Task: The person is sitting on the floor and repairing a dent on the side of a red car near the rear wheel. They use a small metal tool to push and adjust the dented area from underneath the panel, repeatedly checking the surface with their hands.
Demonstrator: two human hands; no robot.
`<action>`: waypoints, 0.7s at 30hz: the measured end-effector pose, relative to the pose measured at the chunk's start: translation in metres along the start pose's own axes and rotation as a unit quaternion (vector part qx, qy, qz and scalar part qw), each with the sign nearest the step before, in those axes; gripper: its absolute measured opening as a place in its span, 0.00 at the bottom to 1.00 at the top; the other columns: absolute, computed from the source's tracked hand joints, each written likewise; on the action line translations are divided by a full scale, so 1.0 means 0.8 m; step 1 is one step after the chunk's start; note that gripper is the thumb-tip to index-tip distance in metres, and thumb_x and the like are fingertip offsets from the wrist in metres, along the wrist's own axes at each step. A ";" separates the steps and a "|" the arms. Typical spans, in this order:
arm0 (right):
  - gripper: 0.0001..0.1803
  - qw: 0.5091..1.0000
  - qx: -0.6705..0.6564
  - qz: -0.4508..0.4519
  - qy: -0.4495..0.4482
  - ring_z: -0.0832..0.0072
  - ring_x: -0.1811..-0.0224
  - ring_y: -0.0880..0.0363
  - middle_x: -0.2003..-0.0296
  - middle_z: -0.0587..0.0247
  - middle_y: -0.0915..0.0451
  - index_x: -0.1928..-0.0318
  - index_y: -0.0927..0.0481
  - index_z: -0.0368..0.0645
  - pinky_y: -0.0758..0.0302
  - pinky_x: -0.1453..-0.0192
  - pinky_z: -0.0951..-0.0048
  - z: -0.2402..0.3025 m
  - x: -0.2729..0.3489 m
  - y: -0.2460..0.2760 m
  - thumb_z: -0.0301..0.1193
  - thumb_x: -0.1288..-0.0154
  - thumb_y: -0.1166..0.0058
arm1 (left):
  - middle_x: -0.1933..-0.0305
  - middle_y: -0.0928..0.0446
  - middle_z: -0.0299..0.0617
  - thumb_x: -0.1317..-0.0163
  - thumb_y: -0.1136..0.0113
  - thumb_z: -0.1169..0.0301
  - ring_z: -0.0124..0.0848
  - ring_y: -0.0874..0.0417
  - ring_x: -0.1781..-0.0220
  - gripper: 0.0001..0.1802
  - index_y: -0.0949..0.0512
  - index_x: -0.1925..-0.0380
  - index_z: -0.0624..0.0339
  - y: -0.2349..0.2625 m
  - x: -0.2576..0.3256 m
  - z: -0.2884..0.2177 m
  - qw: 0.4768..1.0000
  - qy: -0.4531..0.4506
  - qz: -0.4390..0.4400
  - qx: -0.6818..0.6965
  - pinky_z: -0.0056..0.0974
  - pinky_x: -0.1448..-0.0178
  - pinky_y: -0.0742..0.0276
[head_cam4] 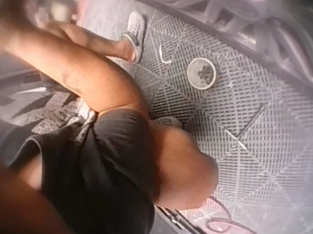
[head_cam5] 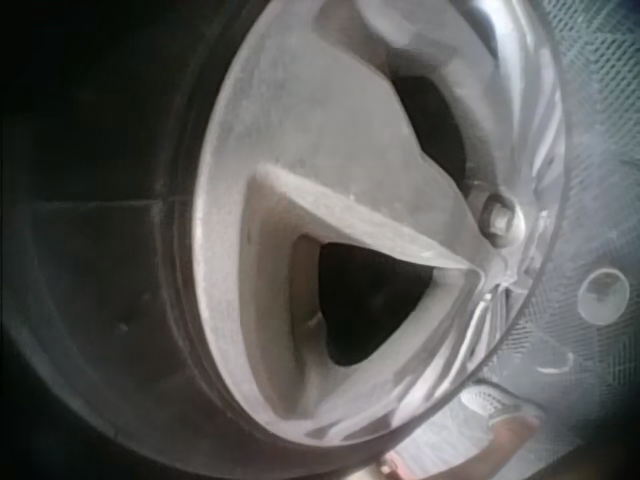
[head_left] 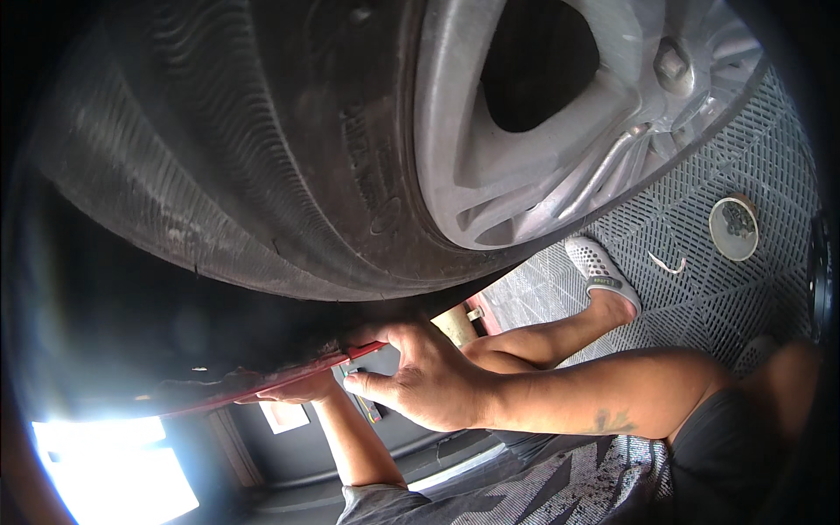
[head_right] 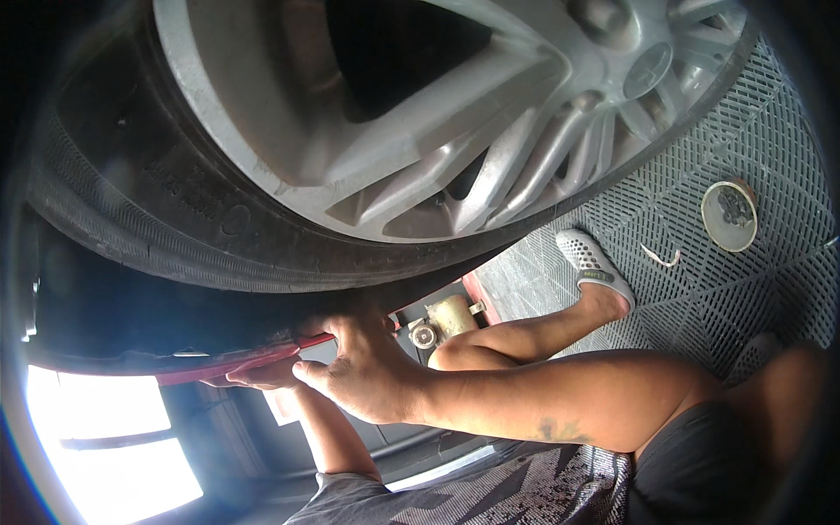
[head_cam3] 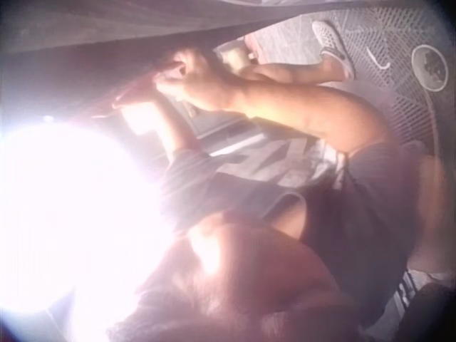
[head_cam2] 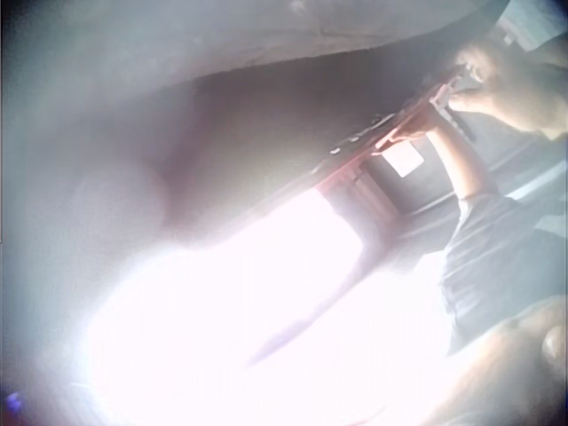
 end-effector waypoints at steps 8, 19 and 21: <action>0.15 0.985 0.132 -0.021 0.109 0.62 0.39 0.21 0.47 0.54 0.16 0.50 0.13 0.41 0.29 0.32 0.59 -0.002 -0.002 0.009 0.29 0.37 0.30 | 0.18 0.50 0.65 0.24 0.52 0.44 0.58 0.38 0.20 0.48 0.56 0.17 0.61 -0.008 -0.005 -0.013 1.000 0.003 -0.006 0.019 0.60 0.22 0.30; 0.19 0.934 0.223 -0.109 0.255 0.55 0.45 0.22 0.50 0.56 0.19 0.49 0.16 0.45 0.27 0.38 0.56 -0.041 0.009 0.012 0.28 0.42 0.28 | 0.17 0.51 0.61 0.17 0.74 0.45 0.52 0.41 0.18 0.40 0.54 0.19 0.64 -0.023 -0.014 -0.037 0.991 0.082 -0.027 0.101 0.56 0.20 0.33; 0.18 0.924 0.247 -0.099 0.274 0.56 0.47 0.22 0.52 0.57 0.20 0.50 0.17 0.45 0.25 0.42 0.57 -0.036 0.011 0.018 0.27 0.42 0.29 | 0.18 0.50 0.60 0.16 0.74 0.46 0.52 0.38 0.19 0.38 0.54 0.18 0.61 -0.012 -0.016 -0.032 0.997 0.050 0.009 0.052 0.56 0.20 0.31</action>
Point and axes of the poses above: each hand's wrist, its own x-axis away from the middle knuckle, its own y-axis out of the back of the hand, z = x × y, the point moved 1 cm from there along -x, towards the middle knuckle
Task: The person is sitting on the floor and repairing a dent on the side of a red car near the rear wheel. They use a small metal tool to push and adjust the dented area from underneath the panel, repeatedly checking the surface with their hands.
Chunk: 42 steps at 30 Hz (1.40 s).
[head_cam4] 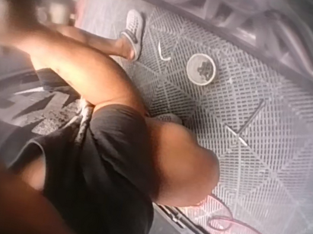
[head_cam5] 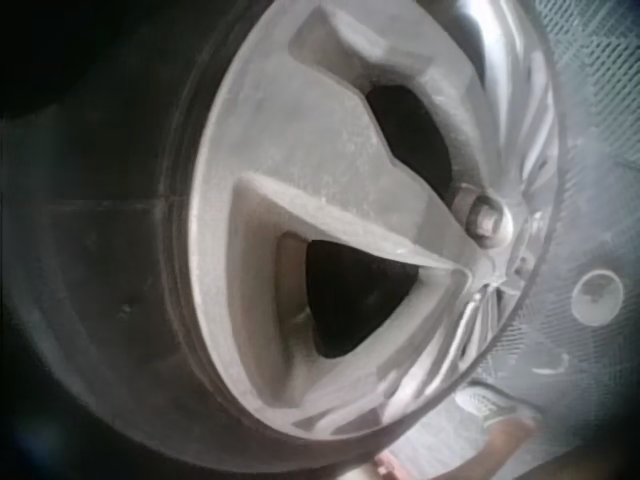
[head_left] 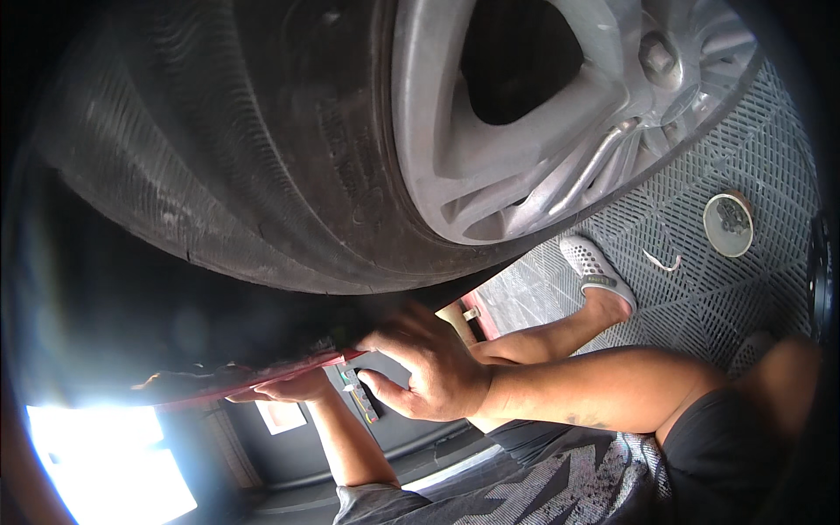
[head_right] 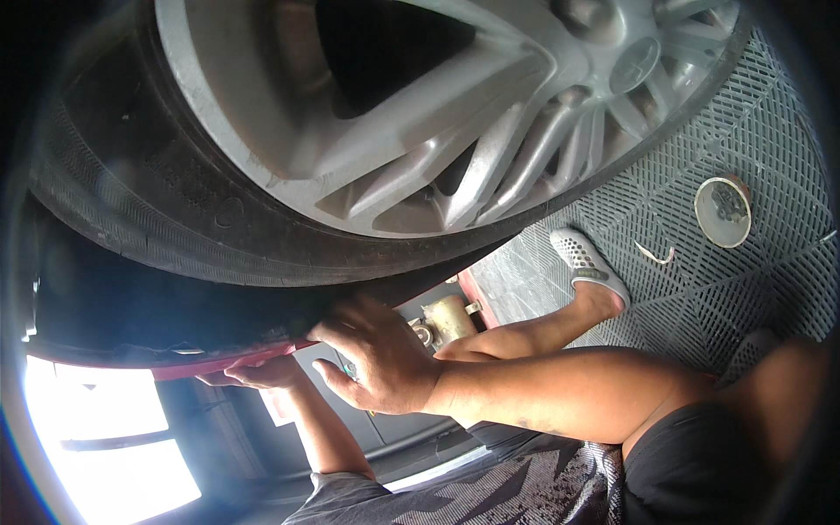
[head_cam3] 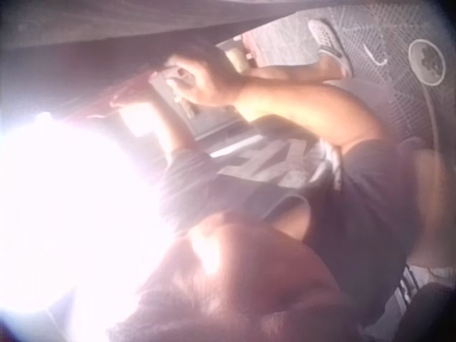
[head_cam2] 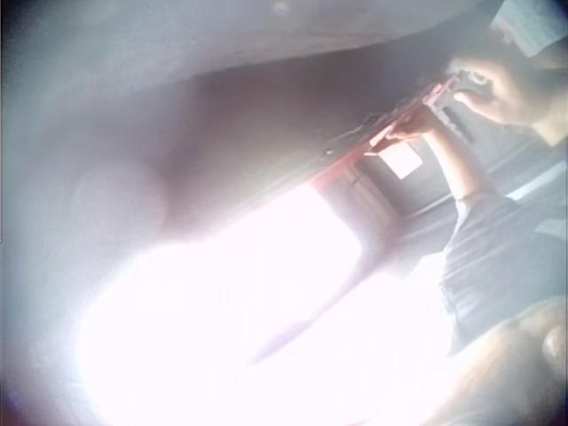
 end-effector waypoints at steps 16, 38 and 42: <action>0.14 1.000 0.004 -0.002 0.018 0.58 0.59 0.23 0.64 0.59 0.23 0.59 0.19 0.44 0.27 0.58 0.58 0.004 -0.004 0.001 0.31 0.42 0.28 | 0.22 0.46 0.62 0.18 0.78 0.41 0.51 0.36 0.22 0.42 0.51 0.21 0.67 0.007 0.013 0.056 0.995 0.021 0.001 0.094 0.56 0.21 0.31; 0.09 0.989 0.057 0.020 0.132 0.59 0.68 0.18 0.68 0.61 0.22 0.58 0.19 0.43 0.23 0.69 0.60 -0.006 -0.017 0.007 0.28 0.36 0.34 | 0.28 0.35 0.55 0.18 0.75 0.39 0.45 0.26 0.31 0.43 0.45 0.21 0.65 -0.008 -0.013 0.000 0.994 -0.014 -0.053 0.090 0.50 0.34 0.22; 0.14 0.991 0.066 0.037 0.112 0.59 0.76 0.17 0.78 0.60 0.22 0.51 0.20 0.44 0.22 0.73 0.58 0.005 -0.038 0.017 0.38 0.28 0.37 | 0.24 0.38 0.57 0.20 0.75 0.36 0.48 0.31 0.25 0.46 0.45 0.21 0.64 -0.007 -0.009 -0.001 0.995 -0.002 -0.053 0.082 0.55 0.28 0.25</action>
Point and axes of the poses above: each hand's wrist, its own x-axis away from the middle knuckle, its own y-axis out of the back of the hand, z = x × y, the point moved 1 cm from there along -x, towards the middle knuckle
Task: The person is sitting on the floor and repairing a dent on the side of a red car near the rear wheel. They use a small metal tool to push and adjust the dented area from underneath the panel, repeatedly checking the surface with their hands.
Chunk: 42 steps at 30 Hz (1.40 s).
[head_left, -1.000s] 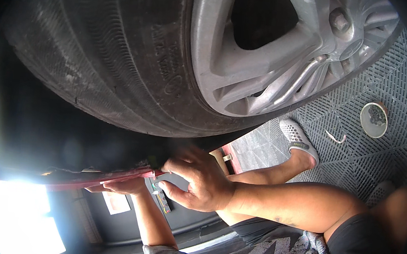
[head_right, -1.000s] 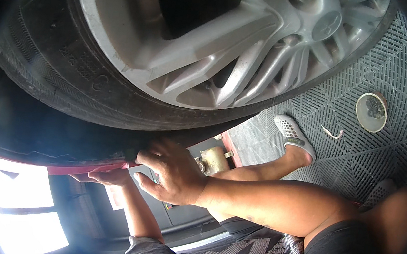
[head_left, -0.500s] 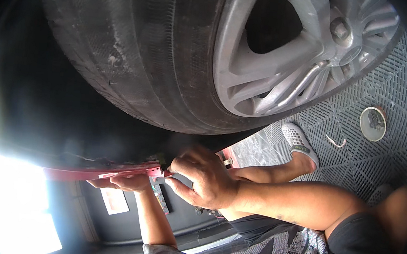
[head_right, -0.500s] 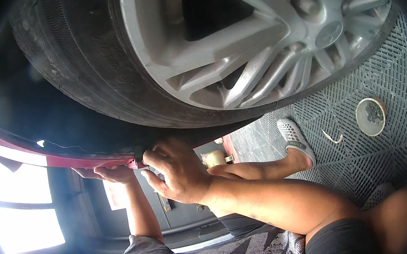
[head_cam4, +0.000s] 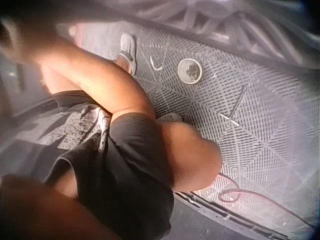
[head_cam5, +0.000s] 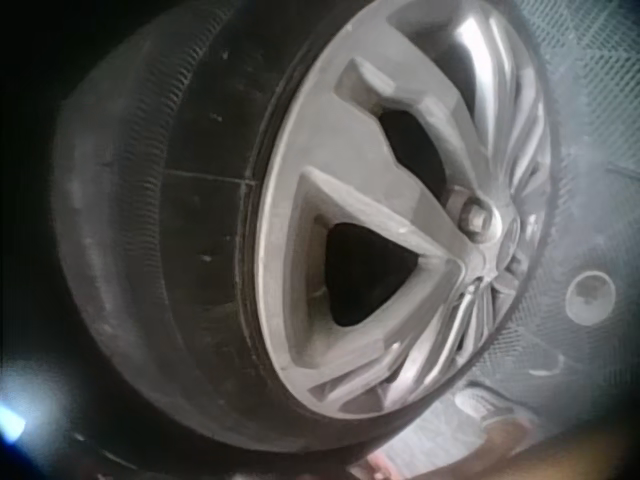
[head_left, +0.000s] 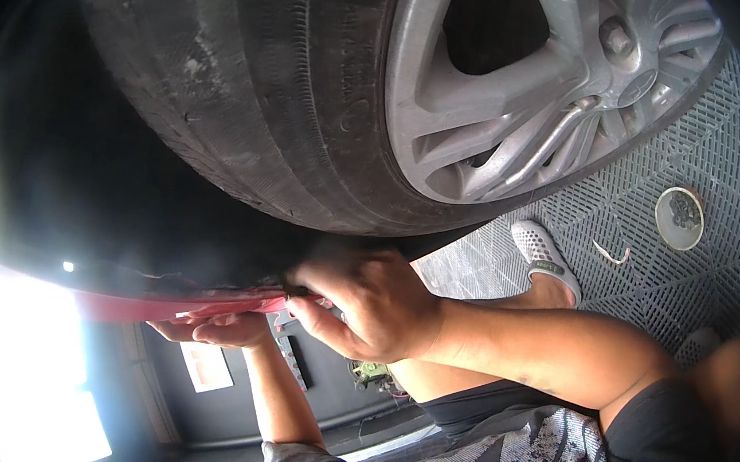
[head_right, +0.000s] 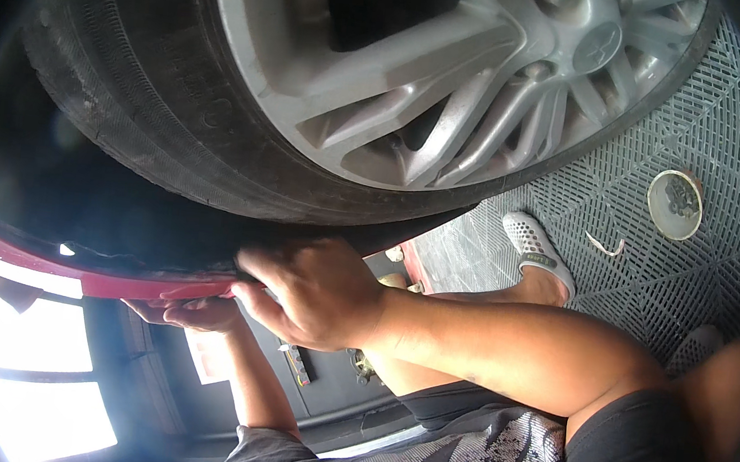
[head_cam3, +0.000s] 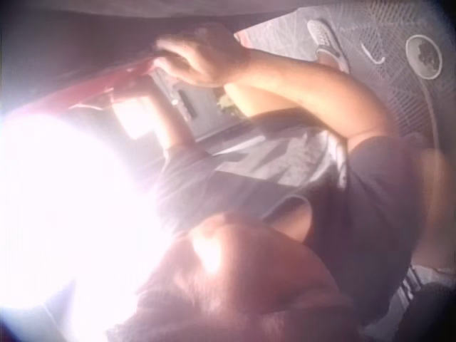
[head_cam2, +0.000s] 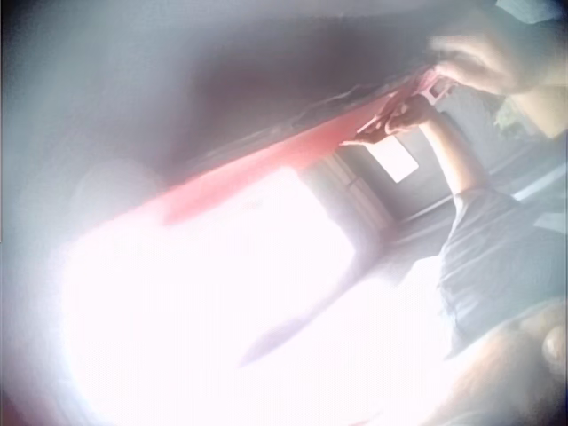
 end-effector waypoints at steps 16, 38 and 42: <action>0.26 0.986 -0.098 0.052 -0.123 0.54 0.65 0.10 0.69 0.46 0.13 0.46 0.17 0.38 0.16 0.62 0.57 0.047 -0.061 0.014 0.49 0.27 0.37 | 0.18 0.47 0.60 0.21 0.70 0.35 0.55 0.40 0.18 0.46 0.50 0.18 0.58 0.013 -0.003 0.010 1.000 0.010 0.002 -0.021 0.62 0.21 0.33; 0.03 0.950 0.257 0.173 -0.049 0.61 0.64 0.07 0.72 0.52 0.11 0.69 0.10 0.42 0.10 0.59 0.62 0.099 -0.106 0.065 0.28 0.43 0.31 | 0.29 0.30 0.56 0.27 0.41 0.67 0.44 0.25 0.32 0.22 0.25 0.36 0.66 0.038 0.005 -0.074 0.987 -0.129 0.031 -0.096 0.51 0.29 0.30; 0.04 0.963 0.230 0.137 -0.004 0.51 0.69 0.09 0.75 0.44 0.14 0.72 0.13 0.38 0.11 0.66 0.55 0.089 -0.107 0.065 0.26 0.45 0.37 | 0.50 0.17 0.56 0.40 0.31 0.65 0.55 0.18 0.47 0.26 0.20 0.44 0.65 0.044 0.060 -0.151 0.932 -0.083 0.351 -0.013 0.51 0.40 0.26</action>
Point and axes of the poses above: each hand's wrist, its own x-axis away from the middle knuckle, its own y-axis out of the back of the hand, z = x × y, the point moved 1 cm from there along -x, towards the middle knuckle
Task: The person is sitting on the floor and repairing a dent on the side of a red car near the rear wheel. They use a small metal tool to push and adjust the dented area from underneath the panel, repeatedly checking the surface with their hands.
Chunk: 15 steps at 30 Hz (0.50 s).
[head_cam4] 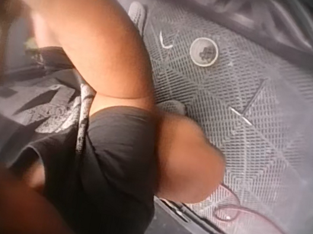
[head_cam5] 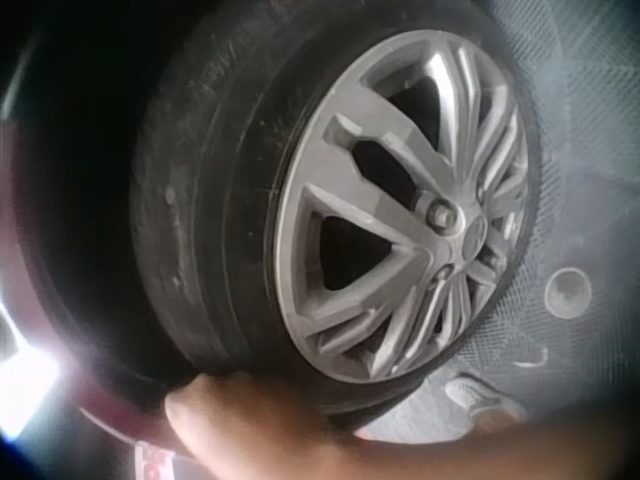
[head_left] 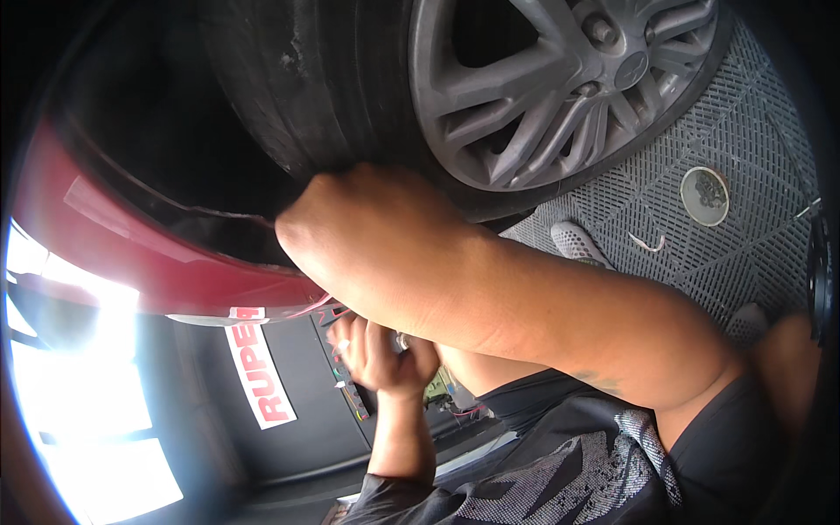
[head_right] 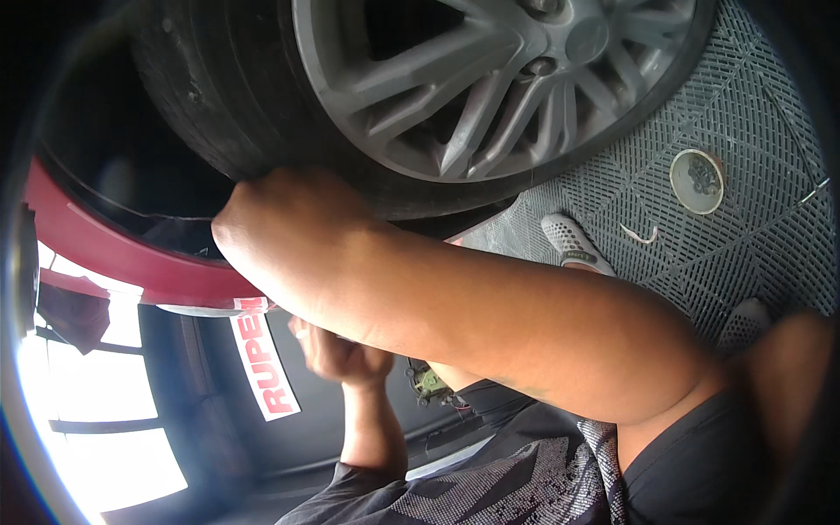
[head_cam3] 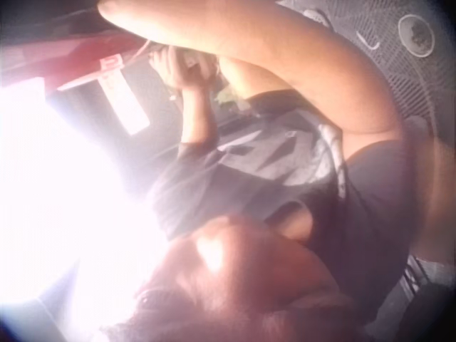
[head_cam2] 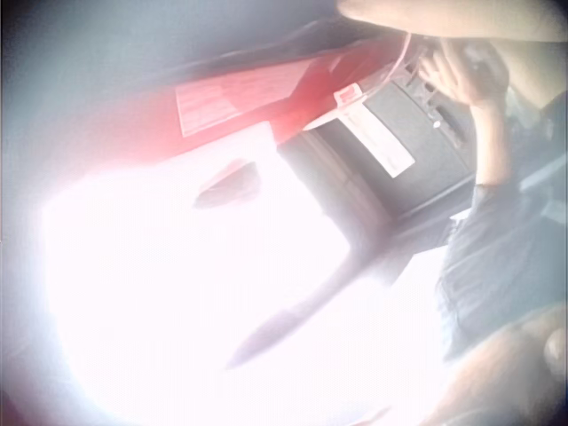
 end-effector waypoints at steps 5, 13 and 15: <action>0.04 1.000 -0.008 -0.013 -0.003 0.51 0.70 0.09 0.76 0.44 0.15 0.74 0.14 0.36 0.11 0.67 0.55 0.008 0.000 -0.004 0.25 0.47 0.37 | 0.44 0.18 0.60 0.46 0.26 0.58 0.64 0.19 0.42 0.34 0.22 0.42 0.68 -0.026 0.000 -0.032 0.976 0.173 0.119 0.050 0.60 0.40 0.26; 0.05 1.000 0.026 0.009 0.002 0.51 0.71 0.09 0.76 0.43 0.15 0.75 0.15 0.37 0.12 0.67 0.56 0.007 0.001 0.002 0.25 0.46 0.38 | 0.45 0.17 0.58 0.48 0.22 0.56 0.59 0.17 0.42 0.38 0.21 0.41 0.66 -0.052 -0.048 -0.053 0.978 0.192 0.084 -0.002 0.58 0.43 0.23; 0.04 0.999 0.032 -0.009 0.008 0.52 0.71 0.09 0.76 0.43 0.15 0.75 0.15 0.38 0.12 0.68 0.56 0.006 0.003 -0.004 0.25 0.45 0.38 | 0.45 0.17 0.58 0.48 0.22 0.56 0.59 0.17 0.43 0.38 0.21 0.41 0.66 -0.064 -0.051 -0.059 0.978 0.191 0.080 -0.017 0.57 0.43 0.23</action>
Point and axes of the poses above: each hand's wrist, its own x-axis away from the middle knuckle, its own y-axis out of the back of the hand, z = x × y, the point moved 1 cm from there along -x, towards the middle knuckle
